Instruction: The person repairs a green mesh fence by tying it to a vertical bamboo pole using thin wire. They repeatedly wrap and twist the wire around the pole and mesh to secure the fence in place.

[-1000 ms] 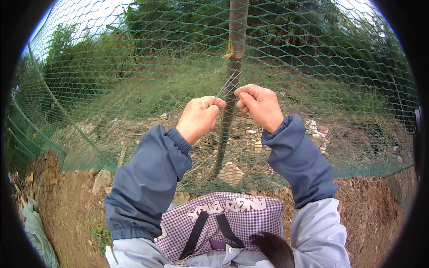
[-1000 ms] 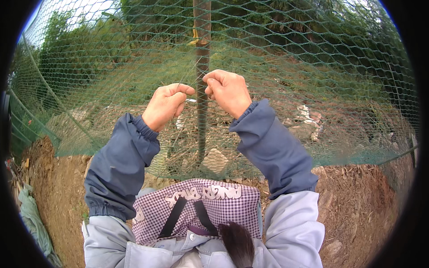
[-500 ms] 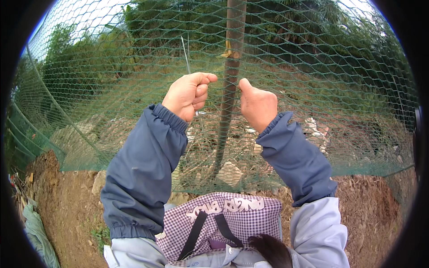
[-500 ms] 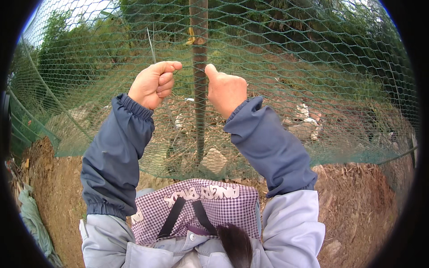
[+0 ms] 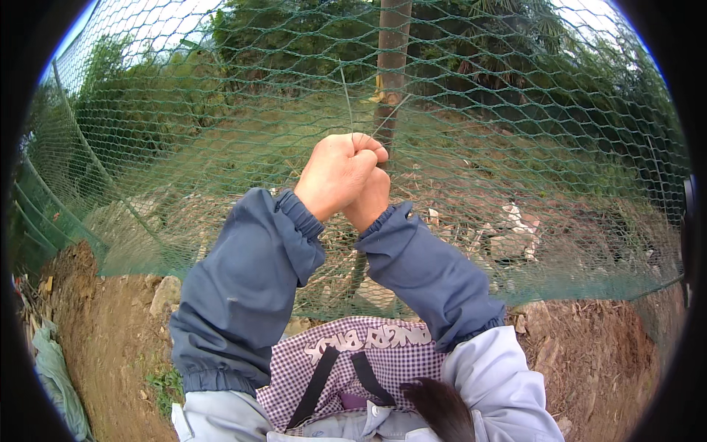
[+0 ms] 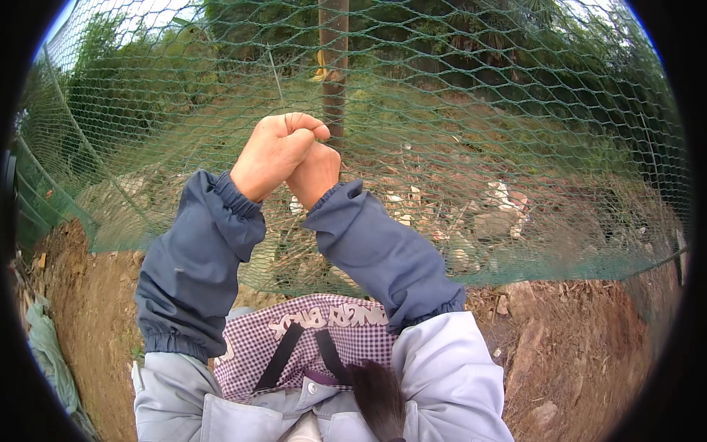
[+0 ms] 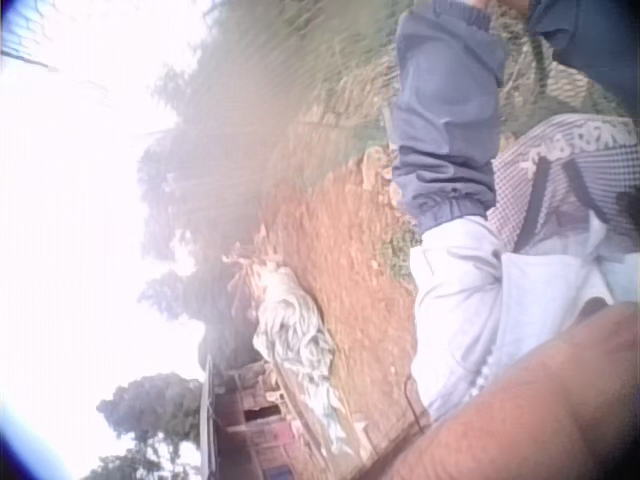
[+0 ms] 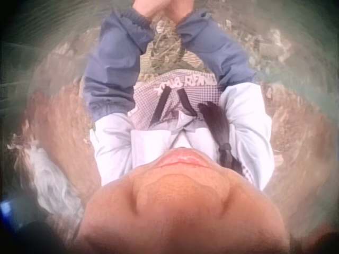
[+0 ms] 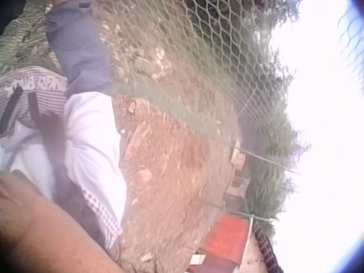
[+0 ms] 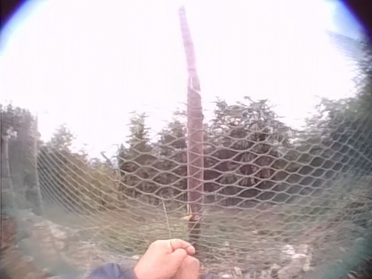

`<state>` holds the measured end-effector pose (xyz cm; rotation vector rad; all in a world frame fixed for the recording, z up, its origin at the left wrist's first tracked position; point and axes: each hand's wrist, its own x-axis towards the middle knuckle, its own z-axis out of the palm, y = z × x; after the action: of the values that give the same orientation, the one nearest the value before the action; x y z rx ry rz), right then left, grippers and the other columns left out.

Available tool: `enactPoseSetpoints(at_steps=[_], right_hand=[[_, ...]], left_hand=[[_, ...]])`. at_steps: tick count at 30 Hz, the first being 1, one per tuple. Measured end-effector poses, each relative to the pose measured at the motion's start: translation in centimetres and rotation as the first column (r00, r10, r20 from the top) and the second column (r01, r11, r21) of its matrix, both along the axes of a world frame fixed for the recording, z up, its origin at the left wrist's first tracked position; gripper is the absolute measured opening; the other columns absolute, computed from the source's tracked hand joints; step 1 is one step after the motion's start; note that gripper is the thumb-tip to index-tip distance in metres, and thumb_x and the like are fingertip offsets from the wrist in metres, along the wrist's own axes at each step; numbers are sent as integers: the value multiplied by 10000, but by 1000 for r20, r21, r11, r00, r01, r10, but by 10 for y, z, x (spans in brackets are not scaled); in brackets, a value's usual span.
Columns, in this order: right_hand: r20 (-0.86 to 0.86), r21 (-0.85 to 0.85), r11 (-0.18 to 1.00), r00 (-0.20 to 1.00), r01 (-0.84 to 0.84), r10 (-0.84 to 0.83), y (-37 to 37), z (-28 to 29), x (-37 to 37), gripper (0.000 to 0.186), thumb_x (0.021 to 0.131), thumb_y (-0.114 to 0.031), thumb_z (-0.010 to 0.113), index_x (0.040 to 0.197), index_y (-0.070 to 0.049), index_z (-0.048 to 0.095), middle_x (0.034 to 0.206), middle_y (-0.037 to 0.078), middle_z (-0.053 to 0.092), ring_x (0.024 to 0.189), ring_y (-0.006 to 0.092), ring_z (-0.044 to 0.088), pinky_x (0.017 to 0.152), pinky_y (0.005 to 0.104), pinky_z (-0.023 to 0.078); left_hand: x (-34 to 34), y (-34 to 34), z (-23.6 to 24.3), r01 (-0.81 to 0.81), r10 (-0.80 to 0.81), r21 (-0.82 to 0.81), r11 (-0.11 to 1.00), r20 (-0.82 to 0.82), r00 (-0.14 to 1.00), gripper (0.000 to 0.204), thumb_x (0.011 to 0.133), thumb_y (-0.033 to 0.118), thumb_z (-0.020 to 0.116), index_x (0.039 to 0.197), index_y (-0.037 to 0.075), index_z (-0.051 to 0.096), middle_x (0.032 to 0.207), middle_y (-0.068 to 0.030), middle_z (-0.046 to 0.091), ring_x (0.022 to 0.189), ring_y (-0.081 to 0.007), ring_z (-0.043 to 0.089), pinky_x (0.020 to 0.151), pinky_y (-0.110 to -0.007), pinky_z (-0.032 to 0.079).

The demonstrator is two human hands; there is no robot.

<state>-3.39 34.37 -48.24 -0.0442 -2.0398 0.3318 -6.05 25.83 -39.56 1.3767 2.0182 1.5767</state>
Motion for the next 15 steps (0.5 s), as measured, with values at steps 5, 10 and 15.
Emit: enactPoseSetpoints(at_steps=[5,10,15], right_hand=[[-192,-229,939,958,-257,215,8,-20,-10,348,786,-99,574,1119,-19,515,721,158,617,654,315,619,568,392,486],[-17,-474,830,945,-296,327,21,-20,66,288,850,12,512,1136,-13,541,761,109,632,593,153,593,550,277,479],[22,-354,894,953,-275,302,48,50,78,139,826,10,587,954,-21,633,795,43,622,573,68,550,493,205,440]], left_hand=[[1,-7,-24,74,-118,116,991,450,885,193,864,78,468,975,18,614,596,84,438,491,-10,339,441,-178,276],[12,-8,-50,-5,-193,267,964,710,677,206,903,107,464,1073,50,567,552,92,384,423,1,265,371,-174,198],[28,9,-84,-173,-444,522,835,826,347,120,920,153,493,1023,97,471,566,43,374,394,-52,280,351,-208,221]])
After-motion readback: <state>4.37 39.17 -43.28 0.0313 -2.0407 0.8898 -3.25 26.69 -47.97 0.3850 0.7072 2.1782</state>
